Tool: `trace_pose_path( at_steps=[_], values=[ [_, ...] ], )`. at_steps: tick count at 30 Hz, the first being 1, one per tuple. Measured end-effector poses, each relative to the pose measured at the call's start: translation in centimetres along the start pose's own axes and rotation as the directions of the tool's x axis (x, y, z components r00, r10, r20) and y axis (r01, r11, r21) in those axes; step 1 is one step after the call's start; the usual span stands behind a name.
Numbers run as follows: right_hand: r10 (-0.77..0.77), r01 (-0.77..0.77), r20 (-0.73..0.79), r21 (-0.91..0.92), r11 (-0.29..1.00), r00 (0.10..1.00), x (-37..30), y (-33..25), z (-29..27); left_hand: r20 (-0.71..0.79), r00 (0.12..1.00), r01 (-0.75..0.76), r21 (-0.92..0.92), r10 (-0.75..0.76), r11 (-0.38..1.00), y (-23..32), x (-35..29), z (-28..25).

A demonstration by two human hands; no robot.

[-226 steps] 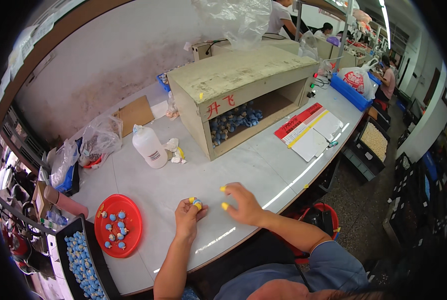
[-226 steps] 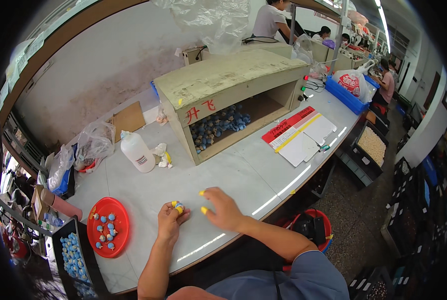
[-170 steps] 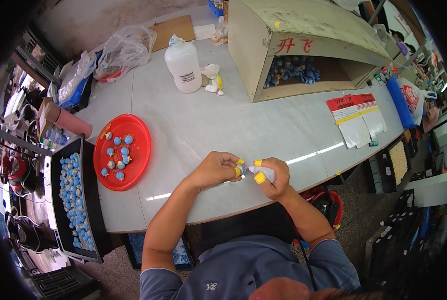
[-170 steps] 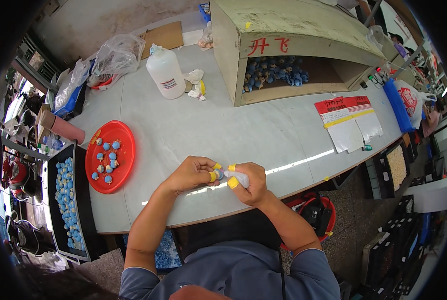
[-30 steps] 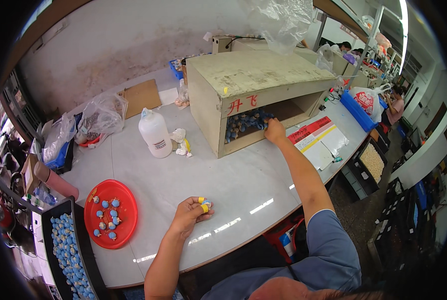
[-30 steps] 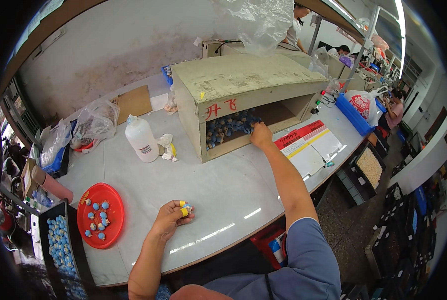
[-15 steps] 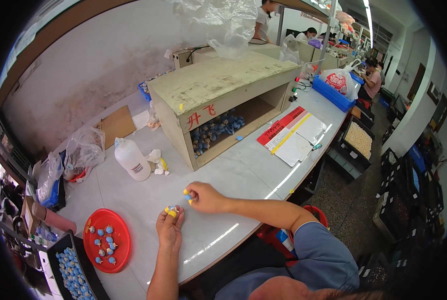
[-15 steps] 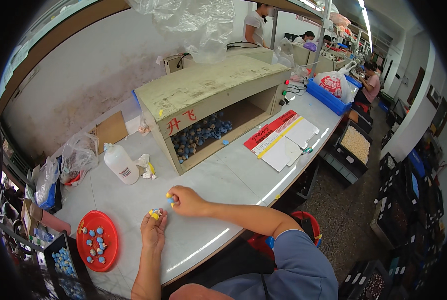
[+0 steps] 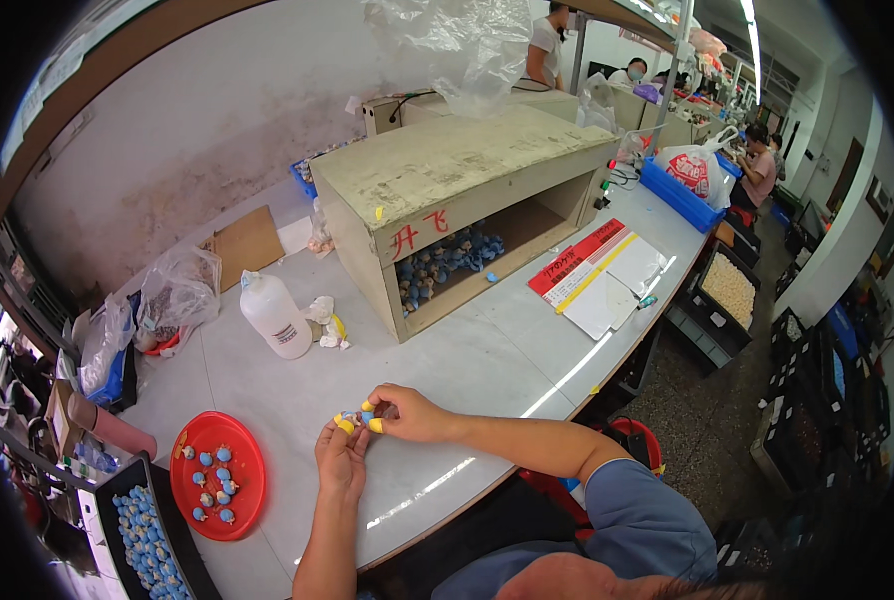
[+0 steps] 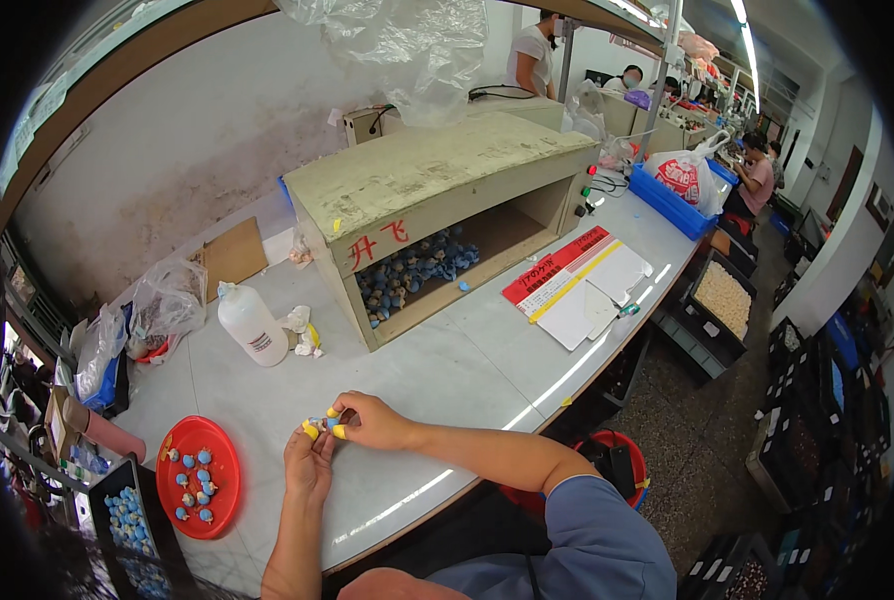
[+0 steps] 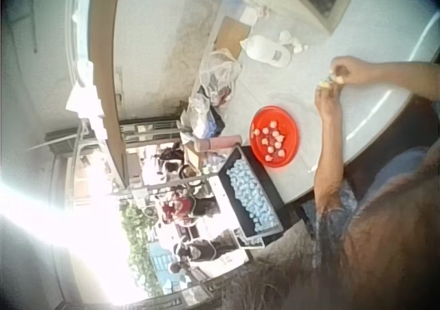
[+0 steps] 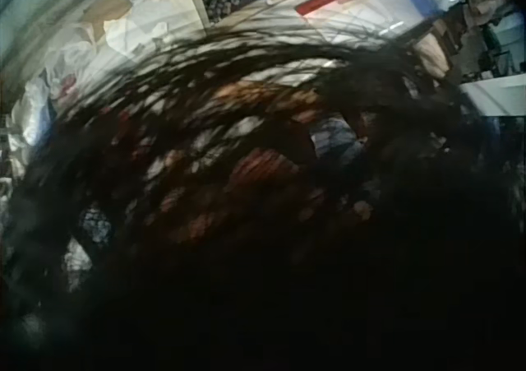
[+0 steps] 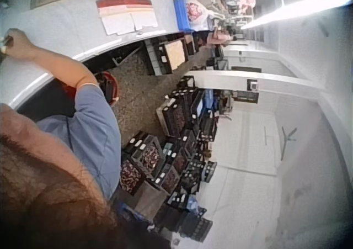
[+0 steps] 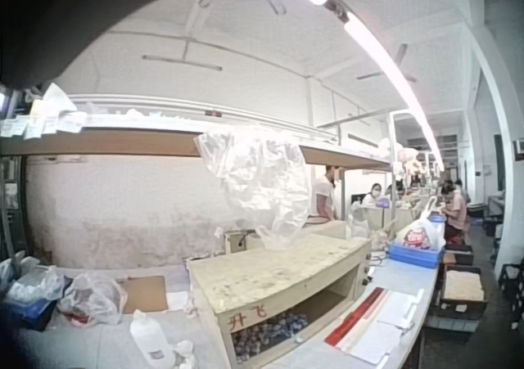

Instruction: The person assembles figurines by retrieving components from a box, applying glue with a squeeze bottle, and pressing the parts together by hand.

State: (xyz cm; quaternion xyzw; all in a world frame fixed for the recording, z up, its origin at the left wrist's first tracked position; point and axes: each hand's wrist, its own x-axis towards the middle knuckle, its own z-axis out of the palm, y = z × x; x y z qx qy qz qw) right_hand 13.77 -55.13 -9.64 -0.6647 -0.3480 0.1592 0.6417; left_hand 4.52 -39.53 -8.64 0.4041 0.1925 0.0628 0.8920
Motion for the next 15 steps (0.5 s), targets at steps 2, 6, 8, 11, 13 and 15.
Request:
trace_pose_path(
  at_steps=[2,6,8,11,13,15],
  values=[
    [0.057,-0.059,0.041,0.067,0.996,0.998,0.0,0.2,-0.2,0.001,1.0,0.01,0.011,-0.01,1.0,0.0,0.0,0.0],
    [0.084,-0.083,-0.016,0.029,0.996,0.996,-0.1,-0.5,-0.1,-0.009,1.0,0.015,0.065,-0.014,0.998,-0.2,-0.1,0.1],
    [0.047,-0.046,-0.04,0.013,0.999,0.998,-0.5,-1.6,0.2,-0.019,1.0,0.009,0.088,-0.007,0.996,-0.4,-0.2,0.5],
    [0.0,-0.005,-0.087,-0.051,0.999,0.996,-0.8,-1.4,0.9,-0.002,1.0,0.008,0.118,-0.008,0.993,-0.4,-0.7,1.2],
    [-0.005,-0.004,-0.103,-0.089,0.996,0.995,-1.0,-1.1,1.3,0.002,1.0,0.003,0.151,-0.003,0.988,-0.5,-0.9,0.7],
    [0.068,-0.075,-0.067,-0.104,0.992,0.995,-0.6,-1.5,1.0,-0.03,0.999,0.037,0.122,-0.034,0.992,0.1,-1.4,0.9]
  ],
)
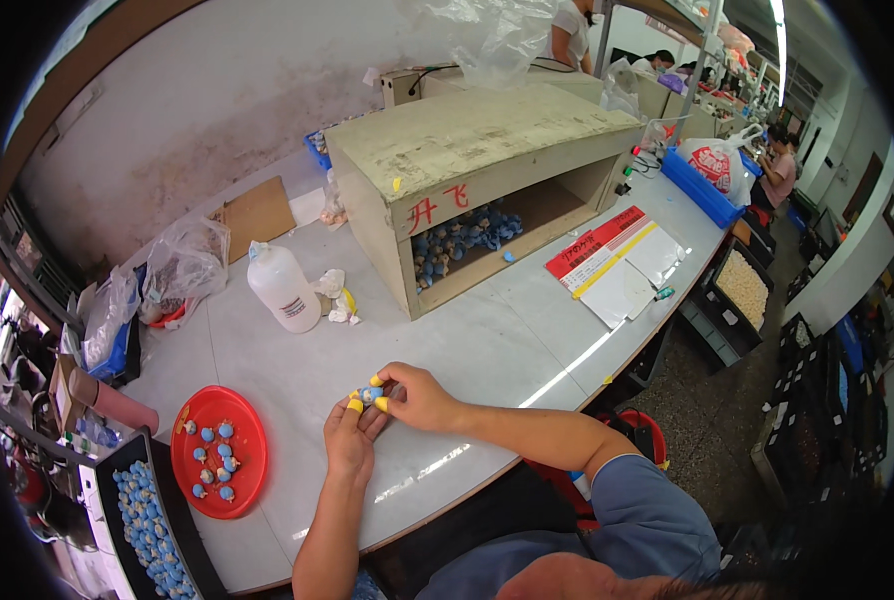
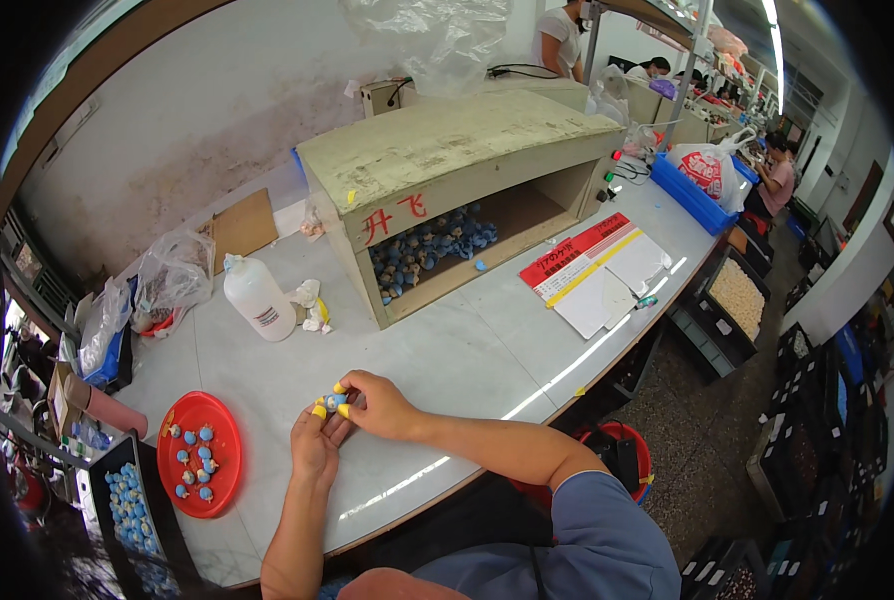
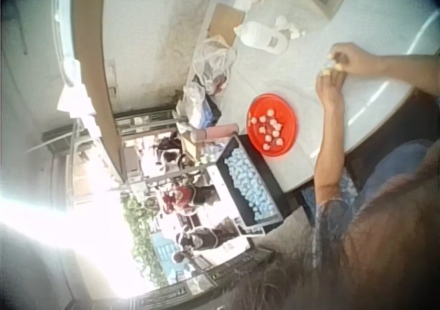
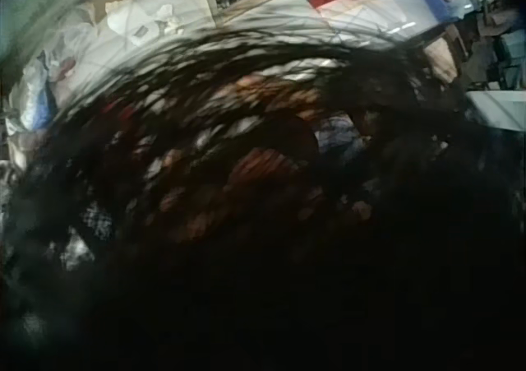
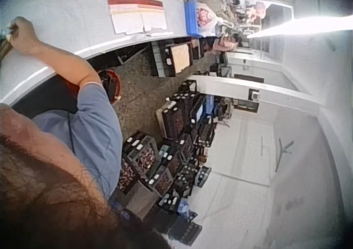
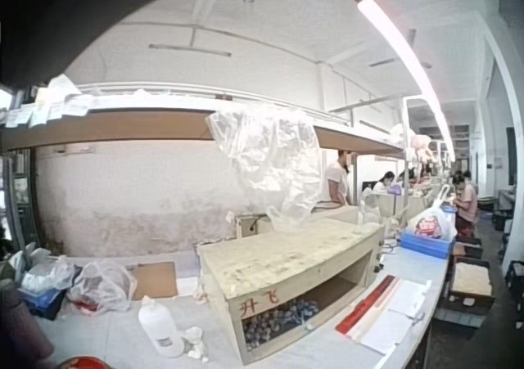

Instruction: The person assembles figurines by retrieving components from a box, applying glue with a squeeze bottle, and pressing the parts together by hand.

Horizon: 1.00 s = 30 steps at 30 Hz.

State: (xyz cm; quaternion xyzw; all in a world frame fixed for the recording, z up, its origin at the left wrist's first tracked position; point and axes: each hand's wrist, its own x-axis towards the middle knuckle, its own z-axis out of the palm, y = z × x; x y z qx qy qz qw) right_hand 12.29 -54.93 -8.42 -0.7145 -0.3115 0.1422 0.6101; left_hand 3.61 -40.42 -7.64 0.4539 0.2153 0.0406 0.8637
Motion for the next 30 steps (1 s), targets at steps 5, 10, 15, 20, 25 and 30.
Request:
trace_pose_path(
  at_steps=[5,10,15,20,25,30],
  values=[
    [-0.043,0.042,0.006,0.099,0.994,0.999,0.5,0.7,-1.1,0.021,0.996,0.085,-0.007,-0.085,0.996,0.2,0.5,-0.2],
    [0.009,-0.017,0.053,0.143,0.99,0.999,0.7,1.2,-2.4,0.066,0.992,0.111,-0.065,-0.107,0.992,0.3,1.3,0.4],
    [-0.005,-0.005,0.081,0.132,0.991,0.997,0.7,1.0,-2.0,0.115,0.986,0.135,-0.132,-0.12,0.982,0.3,0.9,-0.8],
    [-0.068,0.057,0.106,0.101,0.993,0.992,0.4,0.7,-2.1,0.129,0.984,0.137,-0.093,-0.124,0.986,0.0,0.9,-1.0],
    [-0.097,0.091,0.107,0.06,0.994,0.99,0.4,0.4,-2.5,0.154,0.98,0.142,-0.125,-0.122,0.982,0.1,0.7,-0.6],
    [-0.138,0.141,0.126,-0.012,0.99,0.982,0.5,-0.6,-2.9,0.176,0.977,0.142,-0.129,-0.118,0.981,-0.4,1.0,-0.9]
  ],
)
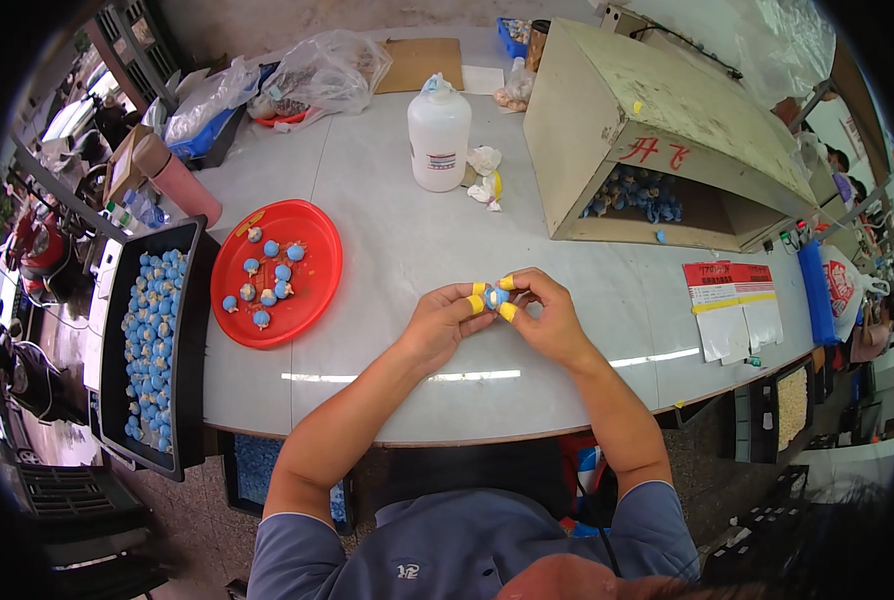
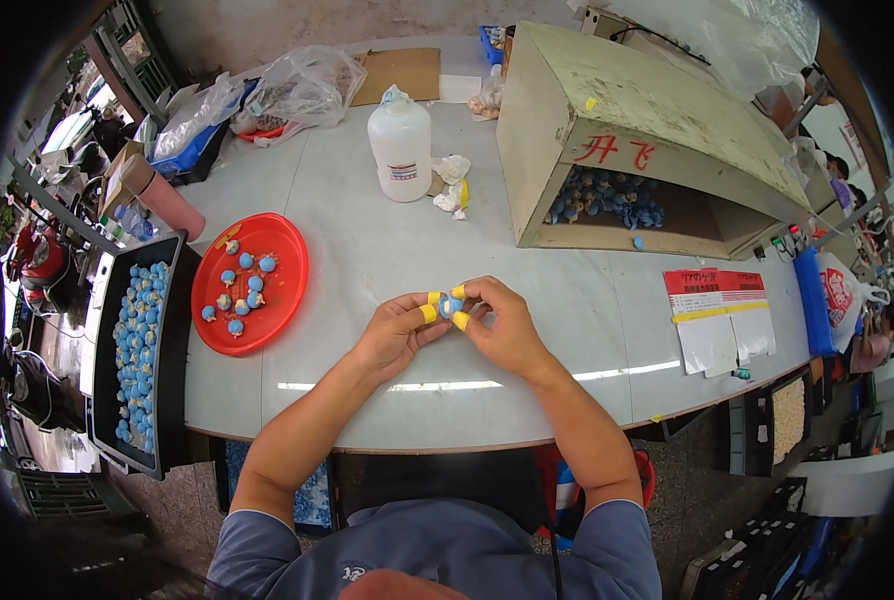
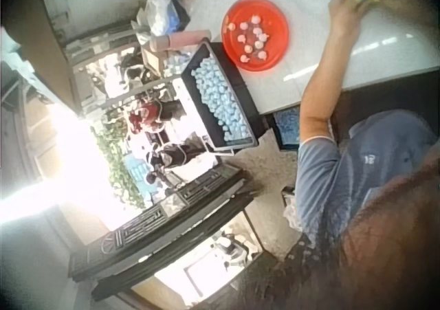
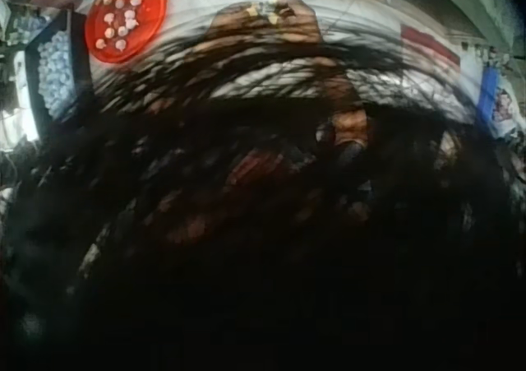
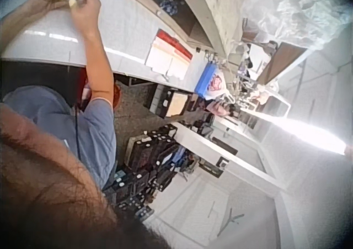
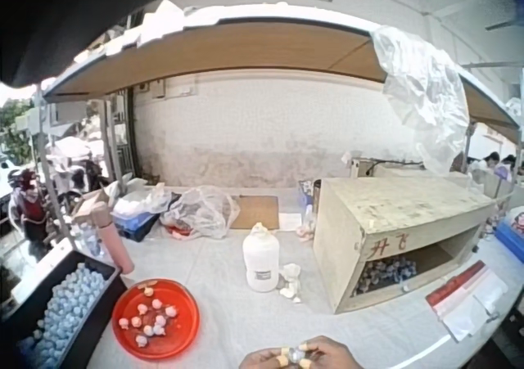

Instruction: The person assembles figurines by retrieving components from a box, applying glue with a squeeze bottle, and pressing the parts together by hand.

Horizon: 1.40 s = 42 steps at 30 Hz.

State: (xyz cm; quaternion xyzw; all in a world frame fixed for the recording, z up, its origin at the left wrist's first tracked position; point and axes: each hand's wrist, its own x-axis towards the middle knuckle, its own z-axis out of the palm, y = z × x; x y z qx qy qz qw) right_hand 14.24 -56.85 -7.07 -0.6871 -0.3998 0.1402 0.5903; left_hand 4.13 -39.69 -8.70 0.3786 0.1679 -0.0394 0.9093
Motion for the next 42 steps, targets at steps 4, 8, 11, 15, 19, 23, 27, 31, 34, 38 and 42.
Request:
trace_pose_path(
  at_steps=[4,8,11,15,19,23,27,31,34,38,42],
  values=[
    [-0.053,0.054,0.02,-0.033,0.998,0.998,0.0,-0.3,-0.2,0.004,1.0,-0.011,0.041,0.011,0.999,-0.2,0.0,0.1],
    [-0.077,0.081,0.048,-0.094,0.992,0.996,0.0,-0.5,-0.2,-0.002,1.0,-0.002,0.095,0.002,0.996,0.0,-0.1,0.3],
    [-0.079,0.084,0.045,-0.124,0.989,0.996,-0.1,-0.5,-0.2,-0.006,1.0,-0.013,0.1,0.014,0.995,-0.5,0.1,0.0],
    [-0.082,0.089,0.046,-0.178,0.98,0.996,0.0,-1.0,-0.3,0.004,0.999,-0.041,0.095,0.041,0.995,-0.7,0.0,0.0],
    [-0.084,0.092,0.05,-0.184,0.979,0.995,0.0,-1.1,-0.3,0.014,0.997,-0.076,0.12,0.074,0.99,-0.8,0.0,0.1],
    [-0.063,0.073,0.064,-0.17,0.983,0.996,0.0,-1.2,-0.4,0.003,0.996,-0.085,0.137,0.086,0.987,-0.9,0.0,0.1],
    [-0.032,0.043,0.074,-0.153,0.987,0.997,-0.1,-1.1,-0.6,0.028,0.99,-0.142,0.149,0.139,0.979,-1.4,0.1,0.2],
    [-0.019,0.029,0.07,-0.145,0.989,0.997,-0.2,-1.1,-0.5,0.005,0.99,-0.14,0.215,0.142,0.967,-1.4,0.1,0.1],
    [-0.023,0.03,0.077,-0.089,0.996,0.997,-0.1,-0.8,-0.8,-0.01,0.995,-0.093,0.188,0.097,0.978,-1.1,0.1,0.2],
    [-0.034,0.04,0.083,-0.081,0.996,0.996,0.1,-0.7,-0.9,-0.019,0.996,-0.082,0.168,0.086,0.982,-1.2,0.1,0.2],
    [0.027,-0.027,0.003,-0.077,0.997,1.0,-0.2,-0.8,-0.4,-0.011,0.993,-0.112,0.191,0.116,0.975,-1.3,0.1,0.3]
  ],
)
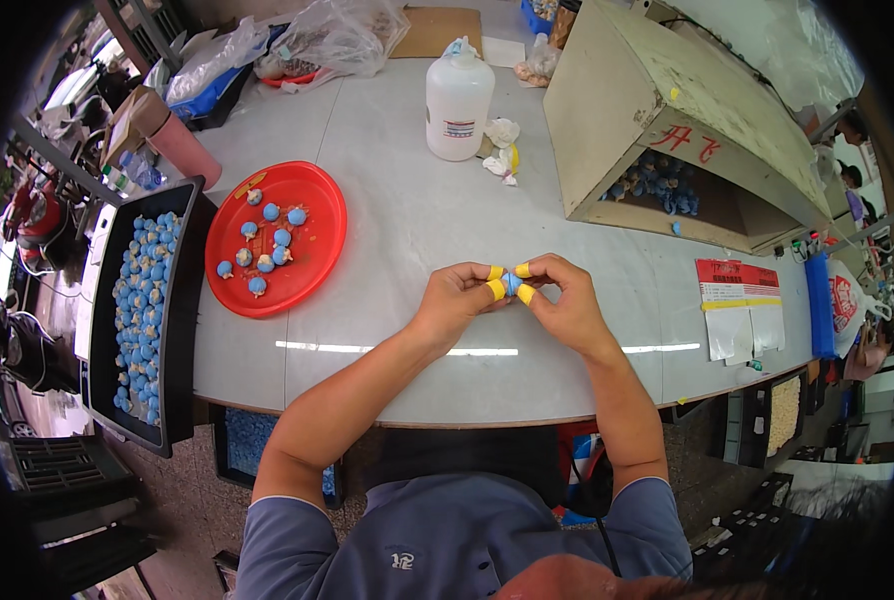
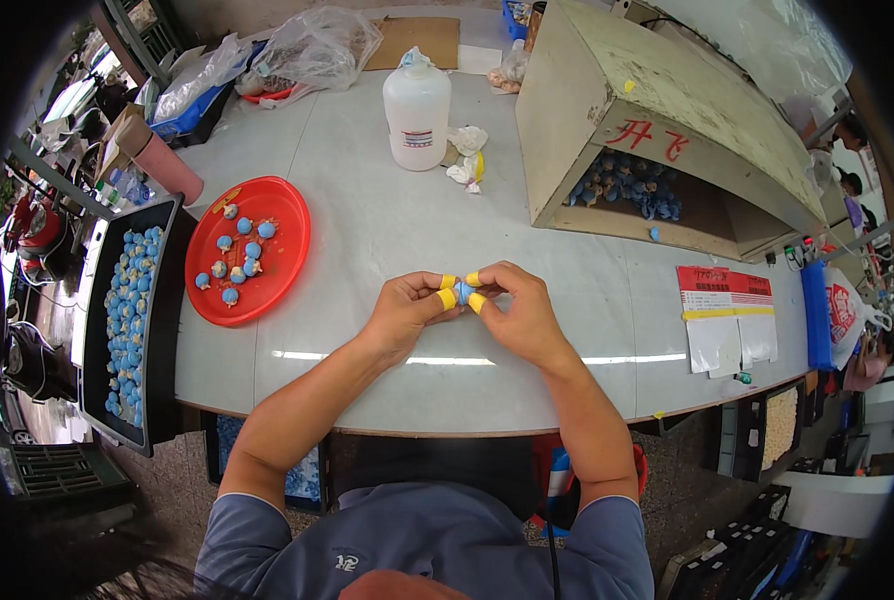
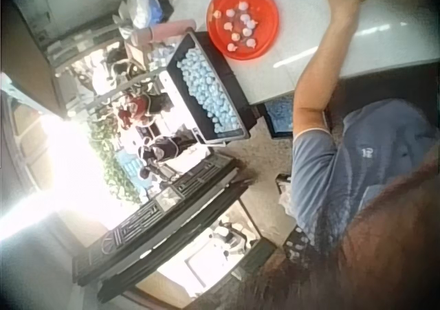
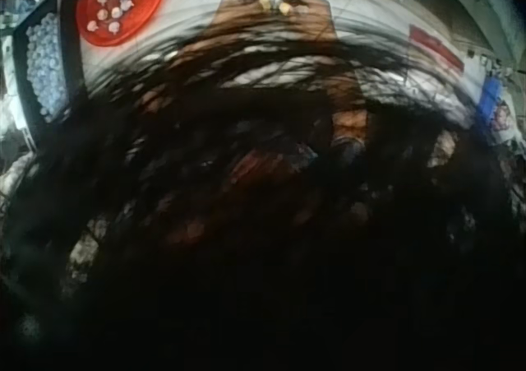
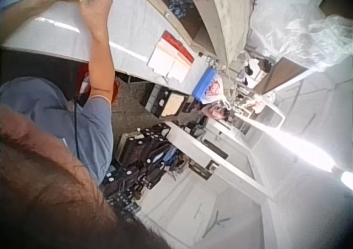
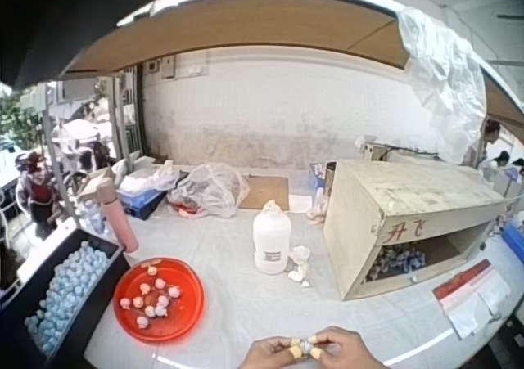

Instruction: The person assembles figurines by retrieving components from a box, applying glue with a squeeze bottle, and pressing the parts together by hand.

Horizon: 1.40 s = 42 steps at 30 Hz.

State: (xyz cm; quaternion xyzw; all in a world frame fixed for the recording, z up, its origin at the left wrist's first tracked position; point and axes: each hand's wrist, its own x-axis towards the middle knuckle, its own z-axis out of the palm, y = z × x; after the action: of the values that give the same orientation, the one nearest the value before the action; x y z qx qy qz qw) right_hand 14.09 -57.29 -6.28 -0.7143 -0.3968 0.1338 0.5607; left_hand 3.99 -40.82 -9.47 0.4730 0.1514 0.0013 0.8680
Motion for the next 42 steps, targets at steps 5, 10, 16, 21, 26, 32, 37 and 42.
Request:
trace_pose_path(
  at_steps=[5,10,16,21,26,32,37,42],
  values=[
    [-0.069,0.068,-0.005,-0.089,0.994,0.998,-0.1,-0.4,0.1,0.013,0.998,-0.063,-0.015,0.063,0.998,-0.5,0.1,-0.3],
    [-0.051,0.053,0.046,-0.039,0.998,0.998,-0.1,-0.4,-0.4,0.05,0.997,-0.049,-0.016,0.05,0.999,-0.4,0.0,-0.4],
    [0.013,-0.013,-0.012,-0.008,1.0,1.0,0.4,-0.6,0.8,0.034,0.999,0.005,-0.013,-0.005,1.0,0.4,-0.1,-0.7],
    [0.163,-0.166,0.031,0.139,0.976,0.986,-0.1,2.1,0.2,0.038,0.995,0.097,0.0,-0.096,0.995,1.2,0.2,1.2],
    [0.31,-0.309,0.013,0.107,0.945,0.951,-0.1,1.9,1.7,-0.065,0.987,0.151,0.058,-0.147,0.987,1.4,-0.8,1.4],
    [0.423,-0.432,0.121,0.429,0.794,0.898,-0.1,0.7,2.3,-0.109,0.986,0.129,-0.003,-0.129,0.992,1.1,-0.9,1.0],
    [0.361,-0.347,-0.101,0.135,0.928,0.927,-0.6,2.3,3.9,-0.122,0.991,0.059,-0.001,-0.059,0.998,0.1,-0.4,1.7],
    [0.297,-0.291,-0.261,0.061,0.955,0.919,-0.6,1.6,5.4,-0.127,0.992,-0.009,-0.027,0.005,1.0,-0.4,-0.3,1.6]
  ],
)
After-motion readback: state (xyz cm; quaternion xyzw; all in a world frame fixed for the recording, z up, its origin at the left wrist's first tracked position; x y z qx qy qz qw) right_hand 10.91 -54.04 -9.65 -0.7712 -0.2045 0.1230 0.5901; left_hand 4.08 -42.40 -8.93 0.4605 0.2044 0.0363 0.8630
